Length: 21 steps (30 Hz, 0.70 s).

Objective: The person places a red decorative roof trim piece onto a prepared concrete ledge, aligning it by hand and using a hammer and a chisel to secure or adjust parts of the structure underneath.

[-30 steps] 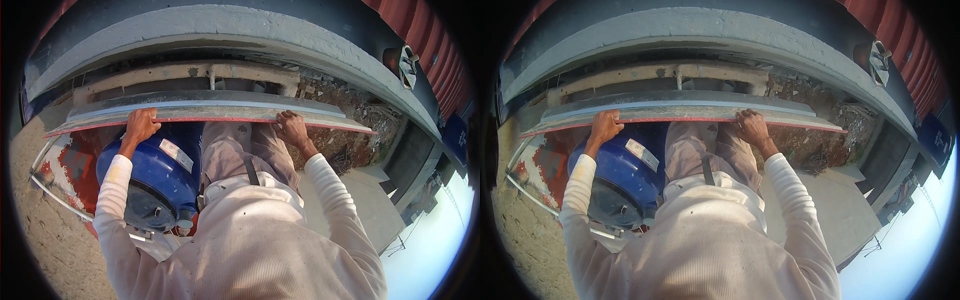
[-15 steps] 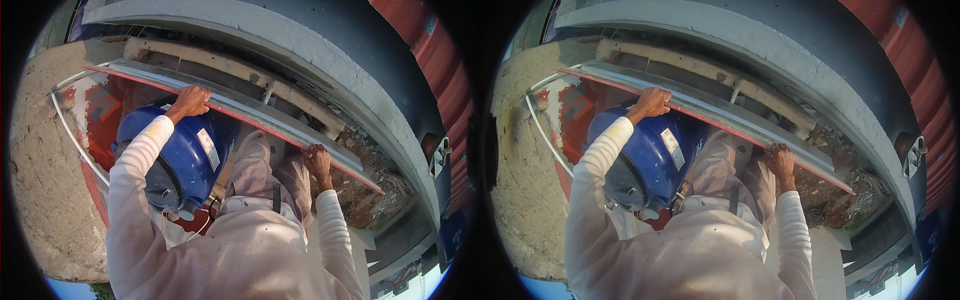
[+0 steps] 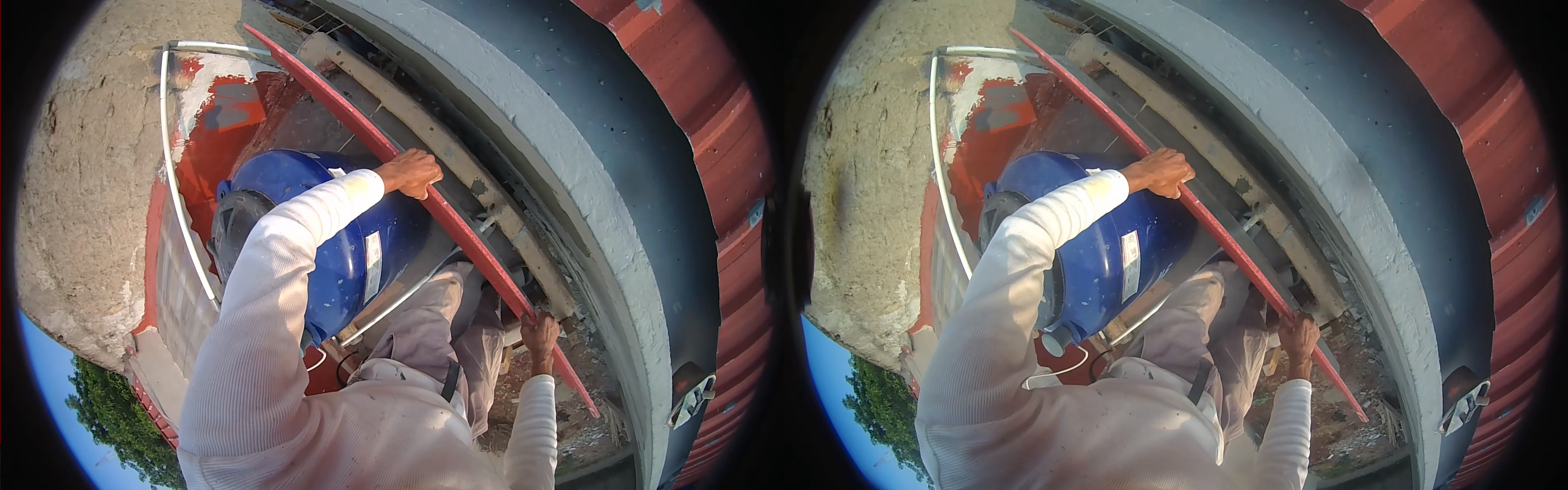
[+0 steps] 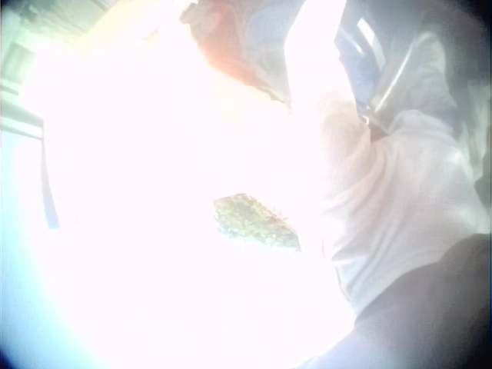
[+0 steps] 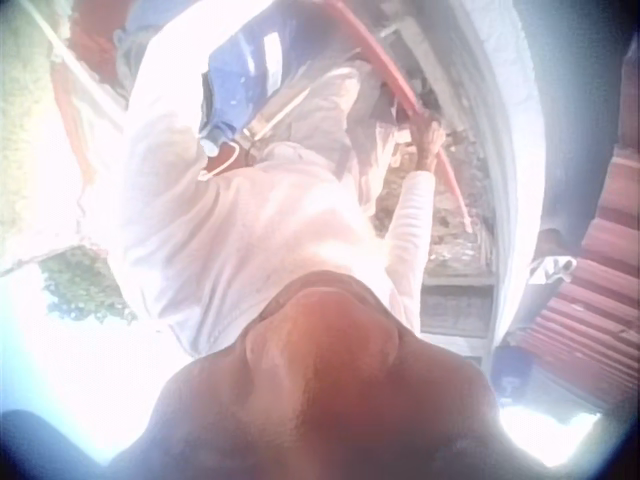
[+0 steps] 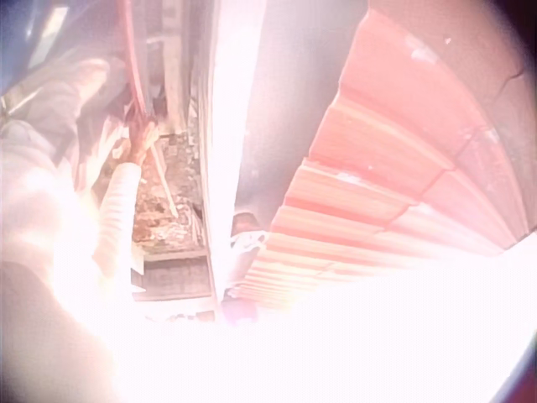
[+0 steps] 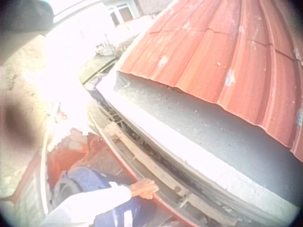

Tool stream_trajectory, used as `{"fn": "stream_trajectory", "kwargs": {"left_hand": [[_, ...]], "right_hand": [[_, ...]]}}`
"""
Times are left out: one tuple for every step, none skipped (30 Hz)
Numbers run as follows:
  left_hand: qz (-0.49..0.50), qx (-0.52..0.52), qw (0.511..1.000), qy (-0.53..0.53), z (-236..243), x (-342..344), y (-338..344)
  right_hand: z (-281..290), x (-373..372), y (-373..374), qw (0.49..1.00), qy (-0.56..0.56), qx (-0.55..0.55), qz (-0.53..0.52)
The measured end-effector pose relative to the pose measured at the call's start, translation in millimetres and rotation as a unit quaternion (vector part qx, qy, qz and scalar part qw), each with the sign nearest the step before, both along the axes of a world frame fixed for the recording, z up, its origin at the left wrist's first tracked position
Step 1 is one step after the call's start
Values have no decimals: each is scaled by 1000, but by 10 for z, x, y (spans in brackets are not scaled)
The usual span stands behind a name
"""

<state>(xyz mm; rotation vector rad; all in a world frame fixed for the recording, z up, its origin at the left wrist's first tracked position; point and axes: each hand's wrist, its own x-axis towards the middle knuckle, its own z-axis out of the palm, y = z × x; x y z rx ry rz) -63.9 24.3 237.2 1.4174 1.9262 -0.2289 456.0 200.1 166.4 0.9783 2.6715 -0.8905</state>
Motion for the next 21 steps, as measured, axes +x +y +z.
{"fn": "stream_trajectory", "kwargs": {"left_hand": [[0,0,1000,1,15,-17,14],[3,-1,1000,4,56,-33,8],[-1,6,1000,1,102,-48,-3],[-9,14,1000,-2,130,-65,7],[-8,15,1000,-1,145,-55,3],[-15,14,1000,12,155,-28,-12],[-24,13,999,23,152,-11,-5],[-24,14,999,23,142,-14,-14],[-22,19,999,21,135,-25,-42],[-19,23,999,17,132,-31,-65],[-18,22,999,15,126,-44,-85],[-12,32,999,21,122,-62,-110],[-10,47,998,26,127,-83,-82],[-13,50,998,24,136,-115,-53],[-9,50,998,23,153,-159,-18],[-2,47,999,22,151,-202,-26],[-2,45,999,21,141,-251,-38],[-4,27,999,22,136,-308,-47],[-6,8,1000,23,138,-361,-56],[-11,3,999,30,160,-424,-66],[-11,3,999,30,168,-489,-82]], "right_hand": [[31,-34,3,1000,3,0,3],[122,-76,8,1000,-16,-5,14],[212,-122,18,999,-34,-11,25],[282,-158,33,999,-39,-11,29],[296,-160,29,999,-38,-10,29],[316,-146,21,999,-40,-3,30],[329,-131,22,999,-42,4,30],[328,-128,14,999,-42,5,30],[319,-131,-4,999,-38,-1,25],[303,-131,-21,999,-35,-9,21],[275,-141,-43,999,-37,-10,23],[242,-156,-70,1000,-21,0,22],[271,-186,-82,1000,-6,14,16],[301,-214,-81,1000,-7,17,14],[326,-250,-73,1000,-7,17,18],[341,-313,-78,1000,-7,13,25],[341,-365,-94,1000,-8,12,25],[343,-417,-111,1000,-13,-1,28],[336,-467,-129,999,-18,-14,30],[329,-520,-146,999,-18,-14,30],[322,-578,-159,999,-19,-21,24]]}}
